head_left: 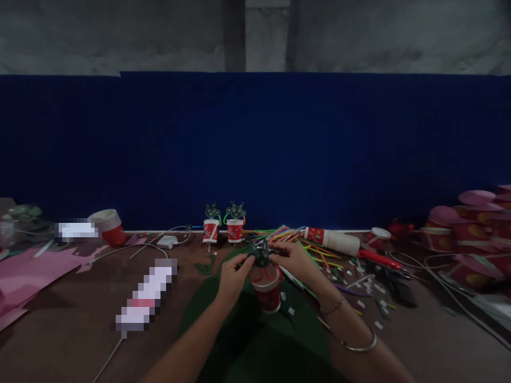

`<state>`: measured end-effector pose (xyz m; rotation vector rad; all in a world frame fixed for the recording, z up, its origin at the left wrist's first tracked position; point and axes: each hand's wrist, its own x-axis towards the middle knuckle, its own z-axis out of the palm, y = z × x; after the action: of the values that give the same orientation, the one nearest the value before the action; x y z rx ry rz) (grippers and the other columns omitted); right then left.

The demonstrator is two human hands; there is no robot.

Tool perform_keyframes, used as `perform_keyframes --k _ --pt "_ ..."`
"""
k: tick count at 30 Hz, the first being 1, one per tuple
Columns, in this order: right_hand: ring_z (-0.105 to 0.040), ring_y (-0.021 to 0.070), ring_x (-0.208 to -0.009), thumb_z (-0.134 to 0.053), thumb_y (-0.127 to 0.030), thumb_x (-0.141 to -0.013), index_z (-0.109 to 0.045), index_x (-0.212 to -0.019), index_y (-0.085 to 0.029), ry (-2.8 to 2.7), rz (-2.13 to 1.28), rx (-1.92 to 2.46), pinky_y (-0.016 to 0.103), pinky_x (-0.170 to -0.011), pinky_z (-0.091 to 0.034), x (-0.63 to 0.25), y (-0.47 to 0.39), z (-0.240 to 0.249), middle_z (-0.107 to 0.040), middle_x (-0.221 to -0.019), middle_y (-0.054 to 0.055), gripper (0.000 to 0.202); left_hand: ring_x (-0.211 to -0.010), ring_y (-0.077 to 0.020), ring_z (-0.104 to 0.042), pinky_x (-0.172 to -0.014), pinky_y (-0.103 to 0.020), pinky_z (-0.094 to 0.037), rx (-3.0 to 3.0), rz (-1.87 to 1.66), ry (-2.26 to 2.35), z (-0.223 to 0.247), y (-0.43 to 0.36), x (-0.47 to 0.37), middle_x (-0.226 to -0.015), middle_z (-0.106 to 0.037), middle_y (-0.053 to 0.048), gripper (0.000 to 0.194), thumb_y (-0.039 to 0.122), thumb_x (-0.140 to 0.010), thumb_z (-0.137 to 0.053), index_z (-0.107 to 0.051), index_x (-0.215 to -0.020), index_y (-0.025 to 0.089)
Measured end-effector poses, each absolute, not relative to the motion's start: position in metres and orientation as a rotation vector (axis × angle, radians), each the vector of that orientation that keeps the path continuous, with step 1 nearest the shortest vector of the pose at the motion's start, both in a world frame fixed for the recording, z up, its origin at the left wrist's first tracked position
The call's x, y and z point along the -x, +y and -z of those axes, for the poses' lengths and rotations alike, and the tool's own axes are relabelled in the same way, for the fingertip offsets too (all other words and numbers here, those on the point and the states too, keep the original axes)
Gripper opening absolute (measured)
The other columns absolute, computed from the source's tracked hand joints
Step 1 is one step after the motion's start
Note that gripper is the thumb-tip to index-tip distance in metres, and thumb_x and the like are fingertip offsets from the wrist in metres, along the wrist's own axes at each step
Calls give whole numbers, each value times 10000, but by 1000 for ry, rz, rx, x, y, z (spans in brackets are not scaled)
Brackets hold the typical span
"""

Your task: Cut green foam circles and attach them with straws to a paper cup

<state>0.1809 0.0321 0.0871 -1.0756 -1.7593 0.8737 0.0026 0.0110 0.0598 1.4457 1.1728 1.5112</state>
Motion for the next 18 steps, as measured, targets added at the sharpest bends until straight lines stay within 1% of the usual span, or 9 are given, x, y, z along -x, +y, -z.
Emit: perform_keyframes --k 2,6,8,12,13,18 --pt "-607 175 -690 -617 -237 -684 -681 -936 -133 -1777 -876 1079 283 -660 -475 -180 30 -88 -673 -736 34 280 -572 -142 -515 -545 -225 -399 -1456 -1507 1179 -60 11 -2 -587 -605 -12 236 379 -661 -651 -694 -643 147" --pt "-584 157 -628 -612 -237 -689 -688 -739 -139 -1803 -885 1085 255 -596 -458 -180 28 -90 -648 -651 19 134 -510 -114 -476 -485 -206 -361 -1433 -1501 1174 -60 11 -2 -549 -575 3 253 396 -656 -654 -666 -625 145" --pt "-582 154 -629 -619 -228 -680 -691 -760 -137 -1792 -908 1068 255 -603 -460 -180 29 -90 -646 -653 18 140 -496 -103 -458 -468 -199 -342 -1418 -1484 1165 -60 11 -2 -548 -565 8 254 396 -655 -655 -657 -622 144" --pt "-584 153 -645 -643 -209 -649 -665 -964 -130 -1711 -952 1078 263 -621 -467 -181 30 -89 -635 -676 16 326 -482 -91 -426 -459 -194 -319 -1396 -1470 1144 -61 10 -3 -534 -541 15 236 374 -656 -656 -648 -616 142" --pt "-582 153 -647 -646 -207 -643 -662 -974 -130 -1704 -943 1080 262 -621 -467 -181 30 -89 -630 -674 14 340 -482 -92 -425 -459 -195 -319 -1392 -1470 1141 -61 11 -3 -533 -539 14 232 371 -656 -656 -649 -620 142" --pt "-570 144 -616 -629 -195 -650 -679 -906 -151 -1769 -842 1079 254 -596 -455 -179 25 -93 -619 -653 3 263 -482 -99 -434 -452 -199 -317 -1406 -1480 1154 -59 12 -2 -547 -556 6 235 380 -646 -657 -653 -618 146"
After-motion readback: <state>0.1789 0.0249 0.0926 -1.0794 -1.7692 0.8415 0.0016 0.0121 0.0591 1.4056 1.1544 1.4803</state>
